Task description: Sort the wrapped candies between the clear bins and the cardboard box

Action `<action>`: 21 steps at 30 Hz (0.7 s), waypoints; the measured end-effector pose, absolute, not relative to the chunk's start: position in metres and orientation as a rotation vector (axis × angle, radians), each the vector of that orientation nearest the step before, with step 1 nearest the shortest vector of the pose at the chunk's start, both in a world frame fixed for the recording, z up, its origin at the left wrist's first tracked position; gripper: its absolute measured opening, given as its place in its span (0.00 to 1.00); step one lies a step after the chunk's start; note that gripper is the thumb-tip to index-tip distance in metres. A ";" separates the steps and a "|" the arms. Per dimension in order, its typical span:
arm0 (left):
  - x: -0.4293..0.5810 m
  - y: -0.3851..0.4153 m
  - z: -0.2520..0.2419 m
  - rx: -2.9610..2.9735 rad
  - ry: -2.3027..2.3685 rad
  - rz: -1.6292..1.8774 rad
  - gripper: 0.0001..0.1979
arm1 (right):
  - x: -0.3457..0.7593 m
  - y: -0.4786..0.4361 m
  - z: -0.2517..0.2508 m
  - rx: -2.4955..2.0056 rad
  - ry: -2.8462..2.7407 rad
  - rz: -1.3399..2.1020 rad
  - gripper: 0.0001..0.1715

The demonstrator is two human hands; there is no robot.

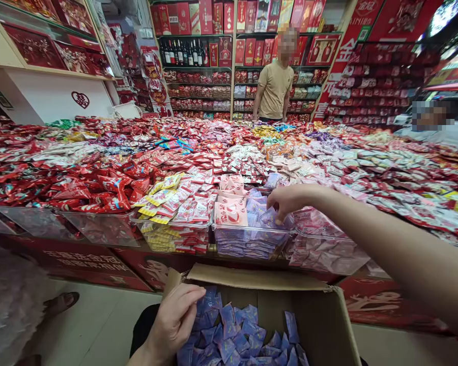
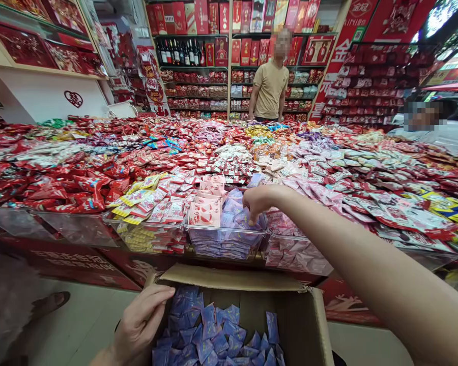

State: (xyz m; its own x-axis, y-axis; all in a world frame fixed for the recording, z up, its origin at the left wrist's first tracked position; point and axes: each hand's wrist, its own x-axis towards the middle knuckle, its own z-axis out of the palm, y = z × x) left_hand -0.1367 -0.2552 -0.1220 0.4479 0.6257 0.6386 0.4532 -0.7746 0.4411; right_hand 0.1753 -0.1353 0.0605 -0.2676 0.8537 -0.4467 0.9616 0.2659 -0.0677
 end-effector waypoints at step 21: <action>-0.008 -0.161 0.025 2.964 0.990 0.732 0.17 | 0.165 -0.134 0.039 1.681 2.482 -0.835 0.15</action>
State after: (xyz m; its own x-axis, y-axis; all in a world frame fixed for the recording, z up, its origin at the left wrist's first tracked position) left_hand -0.0083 -0.1614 0.0252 0.7059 0.5536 0.4419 0.5845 -0.8076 0.0781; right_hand 0.1649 -0.1339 0.0392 -0.4163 0.8534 -0.3136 0.8694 0.2727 -0.4122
